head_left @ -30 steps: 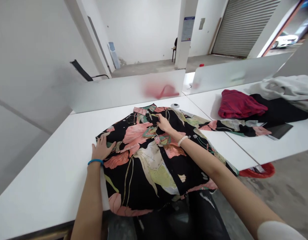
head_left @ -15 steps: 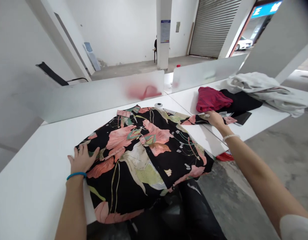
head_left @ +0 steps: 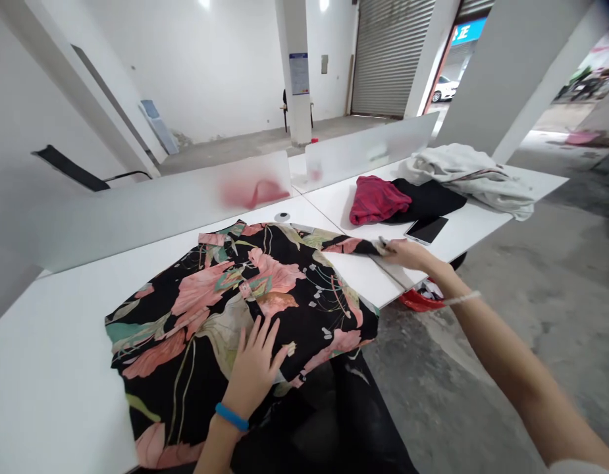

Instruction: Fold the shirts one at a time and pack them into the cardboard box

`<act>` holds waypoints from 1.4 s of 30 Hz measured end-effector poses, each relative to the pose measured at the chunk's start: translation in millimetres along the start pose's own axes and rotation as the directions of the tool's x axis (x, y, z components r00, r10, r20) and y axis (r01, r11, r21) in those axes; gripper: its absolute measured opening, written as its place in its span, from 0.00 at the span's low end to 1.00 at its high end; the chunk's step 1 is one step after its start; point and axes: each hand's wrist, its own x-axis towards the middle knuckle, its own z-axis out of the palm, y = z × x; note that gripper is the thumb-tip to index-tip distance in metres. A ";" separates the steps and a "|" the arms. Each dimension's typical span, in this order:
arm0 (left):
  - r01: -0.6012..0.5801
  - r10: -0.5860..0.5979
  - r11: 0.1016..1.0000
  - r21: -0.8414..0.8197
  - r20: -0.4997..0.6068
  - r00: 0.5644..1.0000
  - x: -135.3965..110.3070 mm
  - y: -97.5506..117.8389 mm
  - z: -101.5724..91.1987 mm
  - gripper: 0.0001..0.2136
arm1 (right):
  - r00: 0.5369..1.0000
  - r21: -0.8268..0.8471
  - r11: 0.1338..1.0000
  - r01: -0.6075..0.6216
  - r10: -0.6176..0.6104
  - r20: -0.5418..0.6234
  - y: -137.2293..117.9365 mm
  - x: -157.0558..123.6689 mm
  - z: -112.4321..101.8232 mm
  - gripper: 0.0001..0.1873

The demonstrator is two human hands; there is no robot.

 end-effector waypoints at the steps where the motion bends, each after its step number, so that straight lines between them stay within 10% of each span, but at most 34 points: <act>1: 0.004 -0.004 1.000 0.001 0.011 1.000 -4.1 -0.2 4.4 0.27 | 0.999 0.020 0.999 0.043 -0.044 0.014 1.5 -15.8 2.6 0.13; 9: -0.028 0.027 1.000 0.009 0.073 0.997 -14.8 -14.6 1.8 0.28 | 0.940 -0.233 0.944 0.232 -0.279 -0.197 6.0 -64.8 11.7 0.14; 21: -0.069 0.063 0.995 0.075 0.080 0.995 -31.0 -34.5 -13.8 0.26 | 0.952 -0.169 0.981 0.098 -0.141 -0.270 0.4 -101.6 4.0 0.20; 32: -0.198 0.180 0.967 -0.158 -0.123 0.976 171.8 99.0 15.3 0.20 | 0.937 0.273 0.946 -0.173 0.244 -0.251 -12.9 -53.5 20.6 0.16; 35: -0.168 0.154 0.974 -0.155 -0.095 0.983 197.6 101.5 35.9 0.20 | 0.672 0.712 0.696 -0.091 0.571 -0.472 -1.3 -71.8 34.3 0.16; 38: -0.156 0.150 0.975 -0.159 -0.051 0.987 199.3 94.9 51.1 0.15 | 0.340 0.976 0.178 0.128 0.916 -0.212 14.1 -99.4 57.3 0.18; 40: -0.174 0.165 0.971 -0.161 -0.064 0.984 196.0 92.1 55.5 0.14 | 0.389 0.939 -0.261 0.222 0.907 0.160 20.7 -115.3 73.5 0.21; 42: -0.192 0.181 0.969 -0.157 -0.086 0.980 193.4 91.9 55.8 0.13 | 0.554 0.801 -0.564 0.199 0.739 0.383 21.3 -124.6 87.0 0.26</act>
